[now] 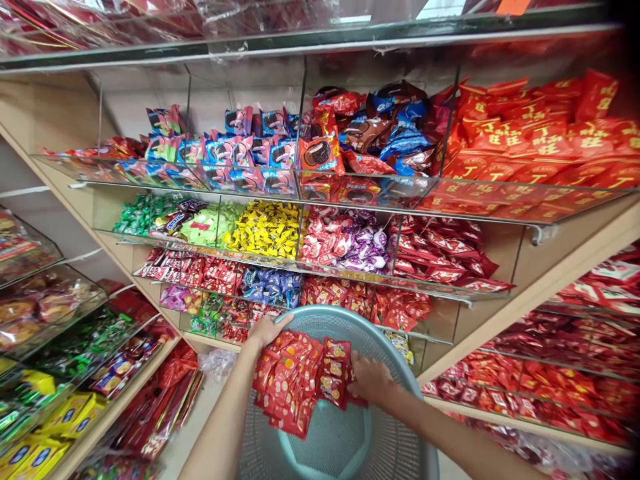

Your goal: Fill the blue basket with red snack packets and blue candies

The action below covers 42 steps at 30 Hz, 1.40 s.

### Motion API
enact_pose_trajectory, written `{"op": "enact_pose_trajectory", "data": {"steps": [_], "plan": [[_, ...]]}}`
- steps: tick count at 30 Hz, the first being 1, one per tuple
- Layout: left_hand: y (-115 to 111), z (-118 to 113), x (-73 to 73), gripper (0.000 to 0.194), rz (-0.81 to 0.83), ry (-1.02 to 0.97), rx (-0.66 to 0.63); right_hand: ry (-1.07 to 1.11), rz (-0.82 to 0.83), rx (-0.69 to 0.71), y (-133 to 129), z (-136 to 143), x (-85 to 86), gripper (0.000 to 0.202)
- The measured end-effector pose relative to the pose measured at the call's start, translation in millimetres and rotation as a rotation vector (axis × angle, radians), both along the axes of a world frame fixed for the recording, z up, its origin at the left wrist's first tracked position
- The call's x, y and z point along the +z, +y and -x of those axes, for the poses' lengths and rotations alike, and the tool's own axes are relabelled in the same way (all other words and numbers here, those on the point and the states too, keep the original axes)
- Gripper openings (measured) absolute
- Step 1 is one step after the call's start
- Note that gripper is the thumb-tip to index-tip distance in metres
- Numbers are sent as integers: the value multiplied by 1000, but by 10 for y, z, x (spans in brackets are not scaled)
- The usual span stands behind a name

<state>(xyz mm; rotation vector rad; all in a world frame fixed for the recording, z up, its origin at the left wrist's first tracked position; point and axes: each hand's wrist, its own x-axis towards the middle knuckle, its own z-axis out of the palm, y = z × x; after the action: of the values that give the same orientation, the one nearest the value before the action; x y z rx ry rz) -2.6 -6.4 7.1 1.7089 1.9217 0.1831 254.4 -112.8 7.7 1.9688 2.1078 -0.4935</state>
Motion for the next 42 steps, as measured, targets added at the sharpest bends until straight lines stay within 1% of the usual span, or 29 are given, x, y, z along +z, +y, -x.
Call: {"op": "enact_pose_trajectory", "data": {"steps": [3, 5, 7, 9, 11, 14, 17, 23, 27, 30, 32, 34, 38, 42], "plan": [[0, 4, -12, 80, 8, -6, 3, 18, -188, 71, 259, -65, 279, 32], [-4, 4, -8, 81, 10, -6, 7, 32, -308, 25, 499, -102, 444, 31], [-9, 2, 5, 81, 10, -9, -3, 33, -386, -57, 749, -123, 538, 31], [-15, 0, 18, 81, 6, -9, -12, 32, -371, -135, 971, -127, 548, 33], [-21, -1, 28, 81, 4, -9, -7, 37, -307, -182, 1145, -120, 497, 33], [-27, 1, 34, 82, -4, -12, 3, 43, -237, -217, 1322, -101, 385, 34], [-30, 8, 33, 82, -17, -1, -3, 42, -180, -268, 1442, -86, 300, 40], [-20, 25, 13, 83, -17, 4, -4, 52, -76, -352, 1603, -94, 203, 52], [-8, 37, -18, 84, -19, -12, 9, 50, -38, -396, 1638, -101, 161, 57], [1, 48, -45, 83, -22, -21, 4, 44, -23, -416, 1641, -91, 163, 65], [8, 57, -61, 83, -24, -17, 4, 41, -19, -423, 1635, -78, 191, 69], [16, 67, -74, 84, -22, -9, 7, 37, -25, -424, 1623, -61, 242, 68], [24, 75, -77, 84, -13, -9, 5, 29, -63, -398, 1589, -22, 393, 56], [16, 61, -36, 80, -5, -9, -4, 27, -96, -350, 1535, 2, 545, 46]]}}
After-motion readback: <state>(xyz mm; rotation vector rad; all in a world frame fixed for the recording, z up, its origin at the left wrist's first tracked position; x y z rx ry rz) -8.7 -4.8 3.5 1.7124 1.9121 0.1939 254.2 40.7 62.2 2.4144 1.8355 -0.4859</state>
